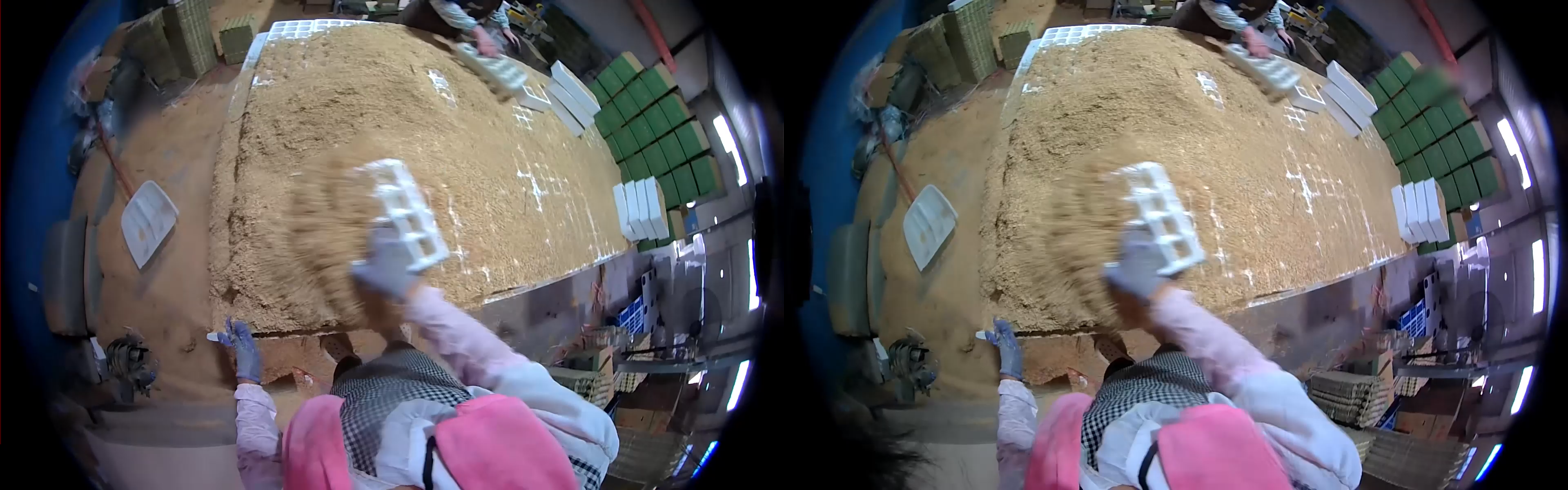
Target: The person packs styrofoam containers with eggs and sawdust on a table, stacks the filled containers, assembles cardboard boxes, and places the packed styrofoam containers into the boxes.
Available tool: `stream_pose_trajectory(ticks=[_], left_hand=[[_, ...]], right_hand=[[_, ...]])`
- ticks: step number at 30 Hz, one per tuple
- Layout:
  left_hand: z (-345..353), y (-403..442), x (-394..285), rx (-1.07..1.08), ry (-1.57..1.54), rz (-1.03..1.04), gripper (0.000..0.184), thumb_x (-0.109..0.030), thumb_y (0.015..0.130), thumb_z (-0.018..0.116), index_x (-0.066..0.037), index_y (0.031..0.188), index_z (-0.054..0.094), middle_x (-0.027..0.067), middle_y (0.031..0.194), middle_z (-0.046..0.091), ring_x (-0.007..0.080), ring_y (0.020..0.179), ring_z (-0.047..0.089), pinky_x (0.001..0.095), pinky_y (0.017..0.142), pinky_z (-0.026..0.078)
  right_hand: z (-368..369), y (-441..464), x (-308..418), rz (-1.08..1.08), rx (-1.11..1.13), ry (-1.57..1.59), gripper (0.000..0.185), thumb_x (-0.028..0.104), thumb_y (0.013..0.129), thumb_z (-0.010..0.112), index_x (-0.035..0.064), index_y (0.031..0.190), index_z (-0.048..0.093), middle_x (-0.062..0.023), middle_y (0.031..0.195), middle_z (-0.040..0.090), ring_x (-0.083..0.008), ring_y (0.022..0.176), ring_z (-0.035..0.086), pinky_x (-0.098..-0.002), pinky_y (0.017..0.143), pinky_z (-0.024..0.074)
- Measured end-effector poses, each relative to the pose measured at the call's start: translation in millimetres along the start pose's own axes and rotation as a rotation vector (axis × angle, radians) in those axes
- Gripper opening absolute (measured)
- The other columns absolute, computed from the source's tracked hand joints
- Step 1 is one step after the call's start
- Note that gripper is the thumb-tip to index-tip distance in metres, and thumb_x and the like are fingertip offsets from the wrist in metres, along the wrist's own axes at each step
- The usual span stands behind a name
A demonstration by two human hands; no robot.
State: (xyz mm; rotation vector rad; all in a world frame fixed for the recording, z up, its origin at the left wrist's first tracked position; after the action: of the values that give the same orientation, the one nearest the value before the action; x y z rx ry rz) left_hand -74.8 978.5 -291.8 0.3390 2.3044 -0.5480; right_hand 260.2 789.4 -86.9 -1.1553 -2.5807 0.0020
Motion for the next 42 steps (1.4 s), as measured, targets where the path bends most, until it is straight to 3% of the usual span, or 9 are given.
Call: stream_pose_trajectory(ticks=[5,9,13,17,26,29,32,38,42], left_hand=[[-33,-17,-42,0.257,0.742,-0.056,0.049,-0.025,0.095,0.039,-0.005,0.139,0.036,0.0126,0.144,0.035,0.0286,0.135,0.029,0.0452,0.111,0.021],[-26,-22,-17,0.331,1.449,-0.006,0.052,-0.027,0.094,0.043,-0.005,0.141,0.034,0.0131,0.143,0.037,0.0299,0.135,0.03,0.0443,0.111,0.023],[-8,-82,-171,-0.056,0.229,0.379,0.074,-0.043,0.09,0.054,-0.002,0.144,0.024,0.0203,0.151,0.01,0.0329,0.141,0.004,0.0435,0.114,0.003],[48,-95,-204,0.249,0.341,0.925,0.067,-0.046,0.084,0.059,-0.016,0.14,0.038,0.0171,0.148,0.025,0.0362,0.137,0.018,0.0511,0.112,0.004],[-34,44,-114,-0.268,0.607,0.445,0.054,-0.031,0.09,0.053,-0.009,0.138,0.039,0.0181,0.146,0.029,0.0352,0.137,0.02,0.04,0.113,0.017],[-34,92,-50,-0.419,-0.64,0.304,0.049,-0.024,0.093,0.049,-0.002,0.135,0.04,0.0219,0.138,0.038,0.032,0.131,0.034,0.041,0.109,0.026],[-31,52,-124,-0.386,0.358,0.424,0.05,-0.029,0.093,0.048,-0.005,0.136,0.039,0.0233,0.137,0.039,0.035,0.128,0.036,0.0431,0.108,0.026],[5,13,-160,-0.247,0.553,0.351,0.068,-0.048,0.085,0.053,-0.011,0.14,0.035,0.0212,0.141,0.035,0.0362,0.126,0.037,0.0476,0.107,0.025],[-1,5,-177,-0.195,0.551,0.274,0.068,-0.046,0.085,0.052,-0.009,0.14,0.034,0.0218,0.141,0.034,0.0359,0.127,0.036,0.0463,0.108,0.023]], right_hand=[[30,7,136,-0.375,0.134,0.133,0.08,0.031,0.069,0.061,0.0005,0.137,0.032,-0.0199,0.108,0.059,-0.0321,0.104,0.056,-0.0448,0.094,0.0379],[23,-42,55,-0.275,0.112,0.084,0.085,0.036,0.07,0.066,0.0093,0.141,0.028,-0.0213,0.114,0.054,-0.0368,0.113,0.047,-0.0445,0.093,0.036],[-42,-98,-153,0.207,-0.235,-0.113,0.063,0.036,0.067,0.071,0.0004,0.115,0.052,-0.0173,0.107,0.055,-0.0307,0.099,0.055,-0.0405,0.086,0.044],[-92,-161,-192,0.702,-0.313,0.416,0.084,0.03,0.07,0.072,-0.0025,0.136,0.032,-0.0203,0.115,0.053,-0.0302,0.098,0.057,-0.037,0.087,0.0469],[34,-93,78,-0.504,0.125,0.036,0.09,0.037,0.068,0.066,-0.0021,0.14,0.028,-0.0172,0.101,0.055,-0.0317,0.094,0.054,-0.0437,0.081,0.0403],[46,-33,126,-0.637,0.099,0.056,0.085,0.033,0.066,0.064,0.0041,0.14,0.032,-0.0166,0.102,0.055,-0.0291,0.097,0.053,-0.0393,0.079,0.041],[11,42,106,-0.36,0.139,-0.204,0.084,0.042,0.072,0.059,0.0115,0.143,0.027,-0.0162,0.108,0.057,-0.029,0.099,0.057,-0.0406,0.079,0.0442],[-37,73,-127,0.038,-0.448,-0.012,0.061,0.045,0.074,0.066,0.0025,0.117,0.053,-0.0192,0.102,0.059,-0.0321,0.095,0.057,-0.0429,0.082,0.0435],[-81,38,-260,0.636,-0.3,0.118,0.097,0.038,0.065,0.076,0.0029,0.141,0.028,-0.0187,0.126,0.053,-0.0343,0.115,0.051,-0.0381,0.096,0.0404]])
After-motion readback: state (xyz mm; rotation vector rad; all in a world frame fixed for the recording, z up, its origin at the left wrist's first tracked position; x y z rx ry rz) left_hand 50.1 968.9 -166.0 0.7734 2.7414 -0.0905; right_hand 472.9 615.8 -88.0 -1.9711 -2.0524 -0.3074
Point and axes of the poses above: each hand's wrist, its own y-axis towards the middle knuckle, its own z-axis out of the palm, x = y × z, the point moved 2 cm from there along y, towards the middle knuckle
